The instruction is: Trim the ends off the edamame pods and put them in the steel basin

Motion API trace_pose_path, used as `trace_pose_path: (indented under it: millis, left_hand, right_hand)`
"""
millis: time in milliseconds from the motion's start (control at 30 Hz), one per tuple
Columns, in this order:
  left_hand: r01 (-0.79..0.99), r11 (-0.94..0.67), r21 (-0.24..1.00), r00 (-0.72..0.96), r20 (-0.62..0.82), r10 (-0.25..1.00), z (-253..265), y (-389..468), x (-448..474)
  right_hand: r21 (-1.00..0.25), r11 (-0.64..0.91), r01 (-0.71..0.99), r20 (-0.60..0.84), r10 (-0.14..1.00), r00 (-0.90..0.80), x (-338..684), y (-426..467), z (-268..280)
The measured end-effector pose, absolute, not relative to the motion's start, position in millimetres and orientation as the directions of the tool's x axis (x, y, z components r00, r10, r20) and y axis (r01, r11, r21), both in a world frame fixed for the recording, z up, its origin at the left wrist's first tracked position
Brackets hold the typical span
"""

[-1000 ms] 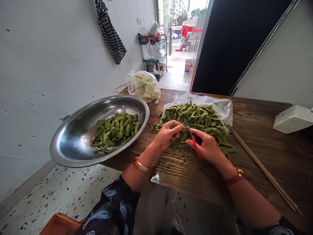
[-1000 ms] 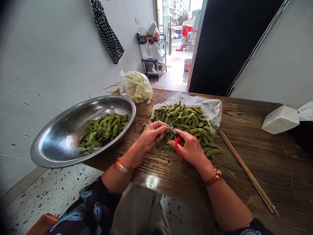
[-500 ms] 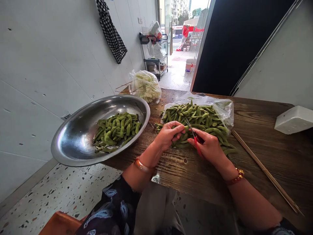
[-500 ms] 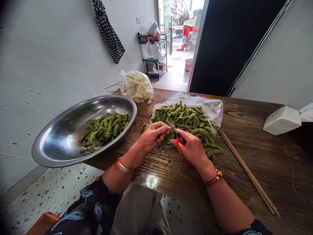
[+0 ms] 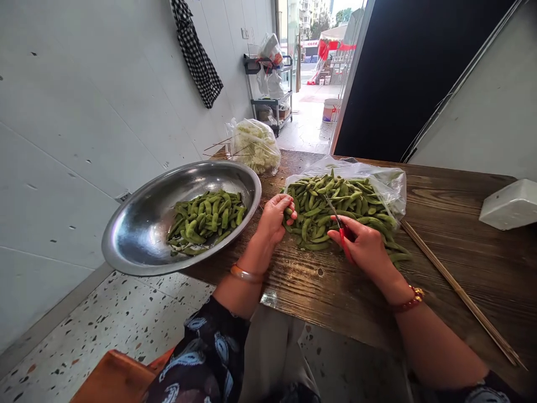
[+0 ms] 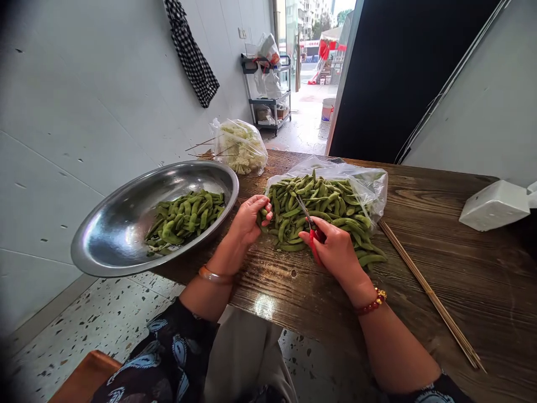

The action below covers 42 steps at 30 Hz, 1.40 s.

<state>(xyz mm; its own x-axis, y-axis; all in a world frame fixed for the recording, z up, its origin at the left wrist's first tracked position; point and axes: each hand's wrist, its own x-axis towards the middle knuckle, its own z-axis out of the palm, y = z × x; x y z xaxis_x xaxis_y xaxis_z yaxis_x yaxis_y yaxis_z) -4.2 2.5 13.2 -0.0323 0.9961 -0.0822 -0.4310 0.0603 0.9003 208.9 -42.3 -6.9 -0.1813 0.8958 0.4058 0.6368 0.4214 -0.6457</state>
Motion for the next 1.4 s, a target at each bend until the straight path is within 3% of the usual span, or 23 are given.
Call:
trace_pose_path:
  millis: [100,200,300,400,500,633,800,867,967,1067,1267,1400]
  left_hand:
    - [-0.202,0.004,0.979,-0.107,-0.026,0.994,6,6,-3]
    - [0.174,-0.086,0.981,-0.152,0.113,0.982,0,10,-5]
    - [0.574,-0.11,0.812,-0.106,0.206,0.973,-3,11,-8]
    - [0.778,-0.027,0.627,-0.073,0.133,0.988,-4,10,-9]
    - [0.81,-0.043,0.585,-0.016,0.094,0.995,-6,11,-9]
    - [0.705,-0.142,0.695,0.023,0.177,0.984,-7,15,-11]
    - [0.698,-0.141,0.702,-0.192,0.373,0.908,-7,17,-16]
    - [0.715,-0.165,0.679,-0.192,0.418,0.888,-6,15,-16]
    - [0.716,-0.277,0.641,0.031,0.368,0.929,-4,10,-9]
    - [0.741,-0.305,0.598,0.214,0.22,0.952,1,1,-1]
    - [0.845,-0.21,0.492,0.19,0.091,0.978,8,-6,2]
    - [0.734,-0.258,0.629,0.209,0.153,0.966,7,-3,0]
  right_hand:
    - [-0.638,0.43,0.639,0.407,0.892,-0.195,209,-42,-7]
    - [-0.639,0.441,0.63,0.417,0.887,-0.197,208,-43,-6]
    - [-0.642,0.443,0.626,0.424,0.885,-0.191,208,-44,-4]
    - [-0.643,0.434,0.631,0.424,0.888,-0.179,207,-45,-2]
    - [-0.648,0.429,0.629,0.427,0.889,-0.167,206,-45,-1]
    - [-0.657,0.437,0.615,0.429,0.887,-0.173,206,-45,0]
    - [-0.653,0.443,0.615,0.43,0.884,-0.18,206,-45,1]
    - [-0.652,0.446,0.614,0.436,0.882,-0.178,206,-46,1]
    - [-0.649,0.442,0.619,0.431,0.884,-0.179,206,-46,1]
    - [-0.651,0.434,0.623,0.421,0.889,-0.179,206,-45,1]
    - [-0.652,0.422,0.63,0.409,0.895,-0.177,205,-44,-1]
    - [-0.642,0.429,0.635,0.417,0.891,-0.181,205,-45,0]
